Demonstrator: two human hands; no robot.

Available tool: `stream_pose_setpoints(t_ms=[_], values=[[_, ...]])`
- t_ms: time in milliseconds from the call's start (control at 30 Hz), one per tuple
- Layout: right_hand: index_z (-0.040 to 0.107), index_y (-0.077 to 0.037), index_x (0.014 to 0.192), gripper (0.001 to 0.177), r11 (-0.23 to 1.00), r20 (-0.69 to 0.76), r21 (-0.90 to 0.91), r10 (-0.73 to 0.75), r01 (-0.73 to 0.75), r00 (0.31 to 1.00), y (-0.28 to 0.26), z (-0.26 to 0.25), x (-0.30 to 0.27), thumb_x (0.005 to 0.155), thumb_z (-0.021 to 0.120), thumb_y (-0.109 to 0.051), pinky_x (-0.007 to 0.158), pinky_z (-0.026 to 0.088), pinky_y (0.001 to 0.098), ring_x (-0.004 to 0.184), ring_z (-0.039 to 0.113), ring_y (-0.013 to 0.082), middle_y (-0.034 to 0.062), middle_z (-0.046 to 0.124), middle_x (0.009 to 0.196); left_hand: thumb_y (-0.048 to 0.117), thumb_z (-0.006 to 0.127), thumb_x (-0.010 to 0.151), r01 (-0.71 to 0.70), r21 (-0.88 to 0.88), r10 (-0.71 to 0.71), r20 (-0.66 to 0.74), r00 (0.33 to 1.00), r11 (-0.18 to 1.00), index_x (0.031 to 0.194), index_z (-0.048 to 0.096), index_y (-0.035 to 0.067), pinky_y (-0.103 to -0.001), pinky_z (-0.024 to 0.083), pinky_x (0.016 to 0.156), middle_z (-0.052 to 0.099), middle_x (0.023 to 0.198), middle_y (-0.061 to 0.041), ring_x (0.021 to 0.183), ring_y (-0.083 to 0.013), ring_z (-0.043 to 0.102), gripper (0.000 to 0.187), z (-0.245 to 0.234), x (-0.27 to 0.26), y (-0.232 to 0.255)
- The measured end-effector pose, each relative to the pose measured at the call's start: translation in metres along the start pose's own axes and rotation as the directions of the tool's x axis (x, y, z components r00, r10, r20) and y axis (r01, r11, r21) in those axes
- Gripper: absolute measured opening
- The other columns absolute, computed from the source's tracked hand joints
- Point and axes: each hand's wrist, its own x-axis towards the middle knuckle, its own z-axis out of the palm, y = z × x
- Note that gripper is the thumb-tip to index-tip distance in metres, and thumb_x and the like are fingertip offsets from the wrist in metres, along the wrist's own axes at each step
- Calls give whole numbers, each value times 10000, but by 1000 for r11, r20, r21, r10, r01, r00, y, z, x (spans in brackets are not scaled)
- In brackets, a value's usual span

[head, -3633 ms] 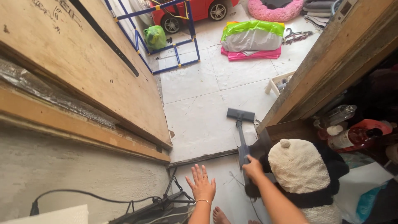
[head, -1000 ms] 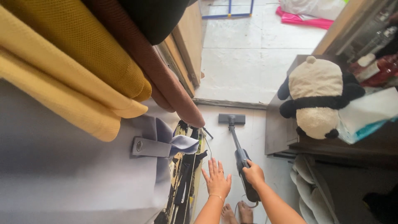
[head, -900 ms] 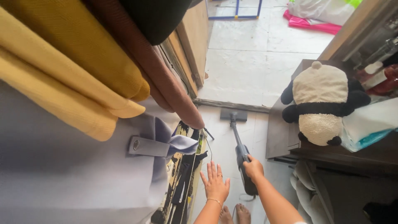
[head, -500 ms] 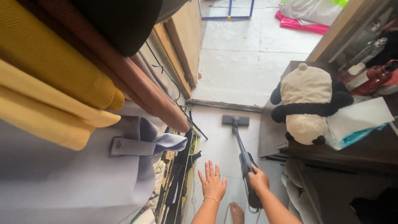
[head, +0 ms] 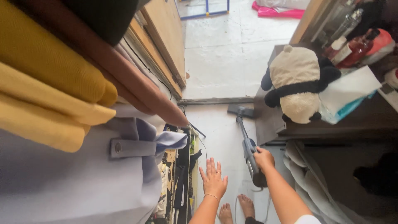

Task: Vacuuming the floor in a cluttered bedroom environment.

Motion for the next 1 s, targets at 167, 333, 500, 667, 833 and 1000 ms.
stream_pose_setpoints(t_ms=[167,333,500,667,833,1000], values=[[672,-275,1384,573,995,0,-76,-71,71,997,7,2,-39,814,618,-288,876,577,444,978,753,375,192,775,1101,492,466,992,-66,77,67,-17,998,995,1616,207,118,-645,-71,1201,-45,1708,-170,1568,-325,-103,772,4,-10,-21],[687,-277,1349,555,980,-81,-116,-169,159,982,17,-1,-79,798,628,-307,917,554,437,1034,716,360,178,747,1150,499,466,988,-105,92,106,-5,994,990,1614,210,122,-643,-73,1200,-38,1707,-168,1563,-327,-96,775,1,-9,-26],[660,-319,1359,510,886,-45,-378,-309,270,950,-6,-9,-105,855,597,-271,933,544,467,1069,690,356,156,727,1165,505,487,976,-120,55,121,-15,992,991,1618,211,126,-639,-81,1203,-38,1706,-169,1570,-319,-99,795,-12,-8,-20],[590,-360,1401,479,780,24,-579,-274,236,962,-28,-6,-128,928,571,-288,904,568,469,1069,693,353,135,673,1199,497,486,980,-148,45,149,-25,989,988,1614,225,119,-639,-90,1204,-32,1711,-171,1570,-327,-109,783,-7,-19,-22],[577,-328,1391,440,695,39,-670,-318,261,947,-41,6,-109,970,511,-218,832,595,472,996,722,366,156,645,1197,498,466,986,-140,58,141,-24,990,988,1611,214,111,-643,-95,1196,-51,1700,-172,1560,-332,-125,777,-8,-27,-32],[683,-214,1221,292,580,62,-754,-403,308,913,-52,23,-77,1006,486,-195,756,618,478,949,741,384,173,654,1172,499,452,992,-93,37,92,14,996,995,1622,206,120,-632,-83,1210,-68,1714,-168,1571,-322,-124,776,-8,-37,-46]])
